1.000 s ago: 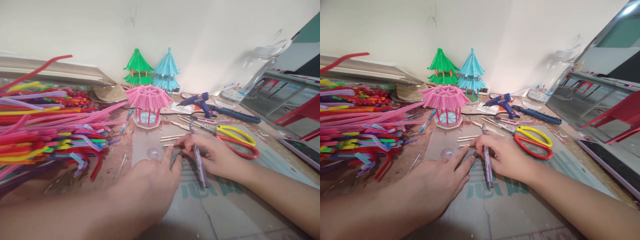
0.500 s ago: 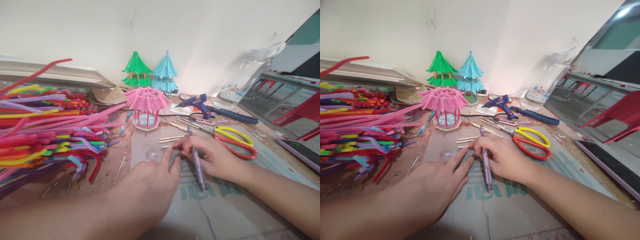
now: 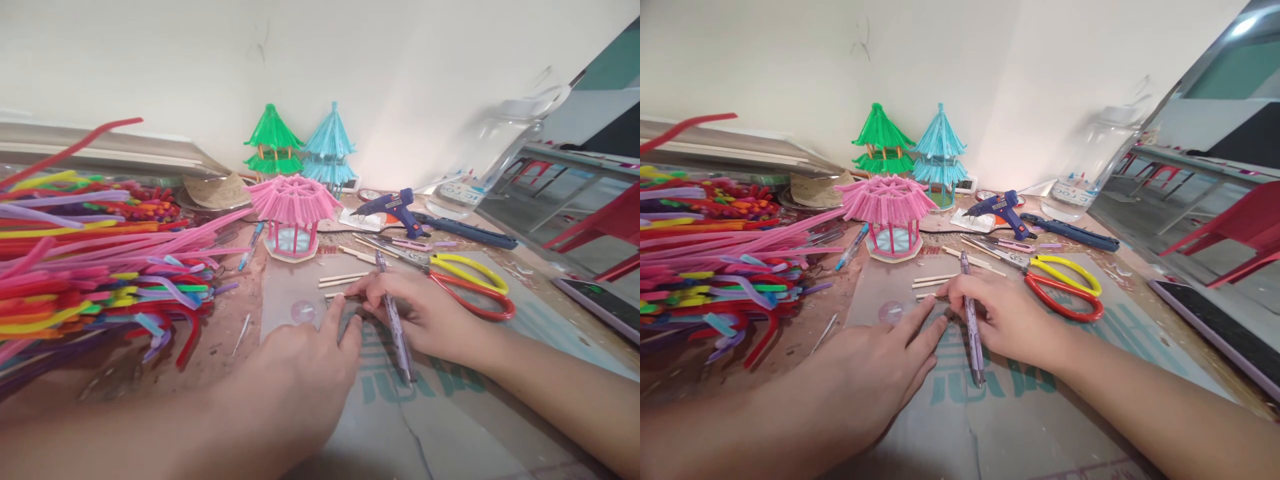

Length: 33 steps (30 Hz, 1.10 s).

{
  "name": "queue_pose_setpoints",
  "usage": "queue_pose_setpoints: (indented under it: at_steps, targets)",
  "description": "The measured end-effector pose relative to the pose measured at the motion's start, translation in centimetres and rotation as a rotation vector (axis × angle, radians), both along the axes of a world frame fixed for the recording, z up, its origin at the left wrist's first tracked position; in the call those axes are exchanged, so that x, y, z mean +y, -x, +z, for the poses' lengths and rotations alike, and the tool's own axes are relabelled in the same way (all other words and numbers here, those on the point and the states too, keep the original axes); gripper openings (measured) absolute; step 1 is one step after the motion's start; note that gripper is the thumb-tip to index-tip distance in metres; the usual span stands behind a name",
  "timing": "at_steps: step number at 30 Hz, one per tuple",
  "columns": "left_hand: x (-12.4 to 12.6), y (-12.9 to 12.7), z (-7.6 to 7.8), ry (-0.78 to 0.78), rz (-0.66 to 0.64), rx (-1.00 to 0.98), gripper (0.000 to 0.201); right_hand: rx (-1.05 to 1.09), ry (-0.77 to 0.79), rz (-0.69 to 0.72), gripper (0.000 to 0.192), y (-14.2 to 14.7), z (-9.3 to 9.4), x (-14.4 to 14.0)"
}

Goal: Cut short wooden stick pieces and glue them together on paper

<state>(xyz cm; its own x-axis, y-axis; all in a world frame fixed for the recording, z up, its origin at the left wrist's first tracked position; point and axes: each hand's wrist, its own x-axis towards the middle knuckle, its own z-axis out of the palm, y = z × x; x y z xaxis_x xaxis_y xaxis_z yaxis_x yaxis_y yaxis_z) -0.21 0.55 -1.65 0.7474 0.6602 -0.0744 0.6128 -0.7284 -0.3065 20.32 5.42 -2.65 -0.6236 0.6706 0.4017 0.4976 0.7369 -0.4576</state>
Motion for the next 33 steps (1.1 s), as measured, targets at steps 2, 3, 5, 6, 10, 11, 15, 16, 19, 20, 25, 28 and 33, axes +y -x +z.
queue_pose_setpoints:
  at_steps: [2, 3, 5, 6, 10, 11, 15, 16, 19, 20, 25, 28, 33]
  targets:
    - [-0.01, -0.01, -0.02, -0.006, 0.008, -0.011, 0.06, -0.002, 0.006, -0.007, 0.016, 0.01, 0.03, -0.01]
    - [-0.03, -0.01, -0.02, -0.008, 0.015, -0.013, 0.059, -0.002, 0.01, -0.009, 0.016, 0.01, 0.04, -0.01]
    - [-0.09, -0.02, 0.0, -0.008, 0.023, -0.011, 0.059, 0.001, 0.018, -0.01, 0.016, 0.01, 0.07, -0.02]
    - [-0.1, -0.03, 0.03, -0.005, 0.025, -0.007, 0.059, 0.002, 0.022, -0.009, 0.015, 0.01, 0.08, -0.03]
    - [-0.06, -0.01, 0.1, 0.011, 0.017, 0.008, 0.058, 0.007, 0.028, -0.003, 0.015, 0.03, 0.13, -0.04]
    - [-0.06, 0.03, 0.07, 0.01, 0.014, 0.005, 0.058, 0.007, 0.028, -0.003, 0.015, 0.04, 0.14, -0.03]
    - [-0.14, 0.24, -0.24, -0.034, 0.002, -0.035, 0.058, 0.007, 0.027, 0.003, 0.017, 0.01, 0.11, 0.01]
    - [-0.16, 0.27, -0.32, -0.045, -0.001, -0.044, 0.058, 0.006, 0.025, 0.003, 0.016, -0.01, 0.1, 0.03]
    - [-0.16, 0.27, -0.42, -0.06, -0.001, -0.045, 0.058, 0.0, 0.021, -0.003, 0.016, -0.04, 0.06, 0.07]
    - [-0.16, 0.26, -0.4, -0.061, -0.001, -0.044, 0.057, 0.0, 0.021, -0.005, 0.016, -0.04, 0.05, 0.08]
    - [-0.2, 0.27, -0.12, -0.052, -0.007, -0.044, 0.054, 0.018, 0.022, 0.013, 0.018, 0.02, 0.06, 0.11]
    - [-0.25, 0.32, 0.01, -0.057, -0.01, -0.076, 0.051, 0.015, 0.015, 0.0, 0.016, 0.05, 0.05, 0.1]
    - [-0.16, 0.36, -0.07, -0.054, -0.004, -0.108, 0.046, 0.023, 0.018, -0.03, 0.013, 0.03, 0.09, 0.07]
